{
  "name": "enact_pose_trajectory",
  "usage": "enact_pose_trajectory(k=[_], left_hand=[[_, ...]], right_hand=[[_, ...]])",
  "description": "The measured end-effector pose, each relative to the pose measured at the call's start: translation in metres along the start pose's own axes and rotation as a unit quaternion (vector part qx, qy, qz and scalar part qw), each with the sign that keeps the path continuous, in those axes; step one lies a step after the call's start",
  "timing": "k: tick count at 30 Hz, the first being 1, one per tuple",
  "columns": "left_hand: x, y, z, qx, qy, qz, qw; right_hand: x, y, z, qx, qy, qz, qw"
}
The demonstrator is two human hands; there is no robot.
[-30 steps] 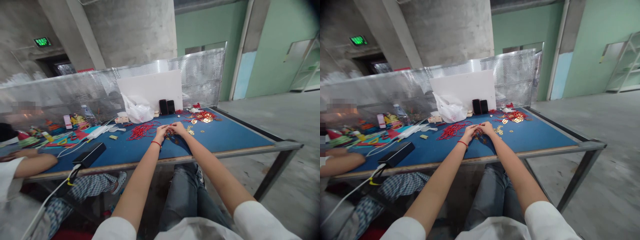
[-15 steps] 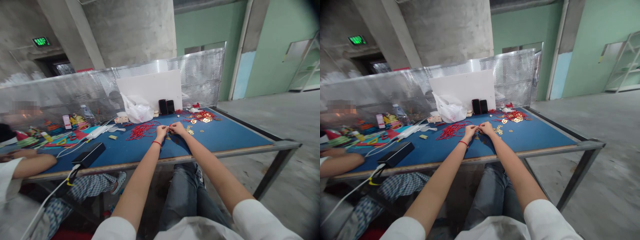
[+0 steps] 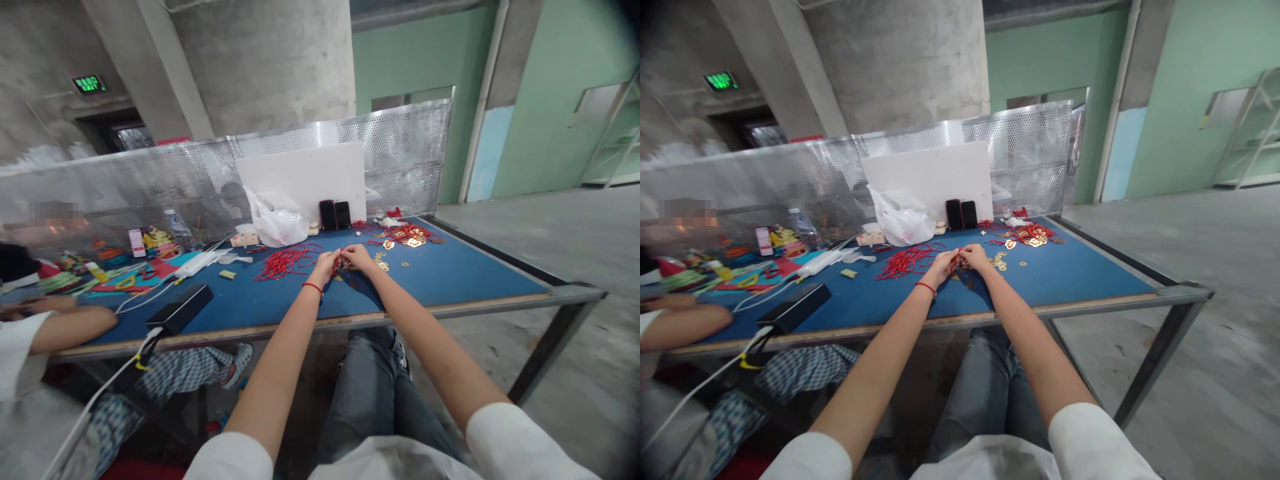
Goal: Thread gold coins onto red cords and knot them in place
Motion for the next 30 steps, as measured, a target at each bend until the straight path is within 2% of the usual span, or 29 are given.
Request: enact_pose_trajectory(k=[5, 8, 14, 22, 27, 30], left_hand=[[-0.005, -0.003, -0.003, -0.046, -0.010, -0.020, 0.999], [-0.007, -0.005, -0.004, -0.048, -0.007, -0.034, 0.998], [-0.007, -0.008, -0.005, -0.045, -0.010, -0.042, 0.998], [-0.009, -0.009, -0.004, -0.024, -0.036, -0.047, 0.998], [-0.009, -0.007, -0.008, -0.053, -0.013, -0.044, 0.998], [-0.008, -0.010, -0.010, -0.059, 0.004, -0.062, 0.996]], right_hand=[[0.004, -0.007, 0.013, -0.134, -0.131, -0.054, 0.981], [0.005, -0.007, 0.015, -0.146, -0.161, -0.063, 0.974], [0.004, -0.002, 0.016, -0.112, -0.176, -0.032, 0.977], [0.000, -0.006, 0.021, -0.109, -0.188, -0.047, 0.975], [0.000, -0.008, 0.020, -0.085, -0.173, -0.055, 0.980], [0.000, -0.011, 0.018, -0.106, -0.160, -0.066, 0.979]])
Point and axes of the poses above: each hand's wrist, its own x-axis towards the middle knuckle, its own y-axis out of the palm, z = x × y, the point moved 7 cm from there along x, towards the middle knuckle, and after that the axes turned 8 degrees about -z, right-handed, at the moved point
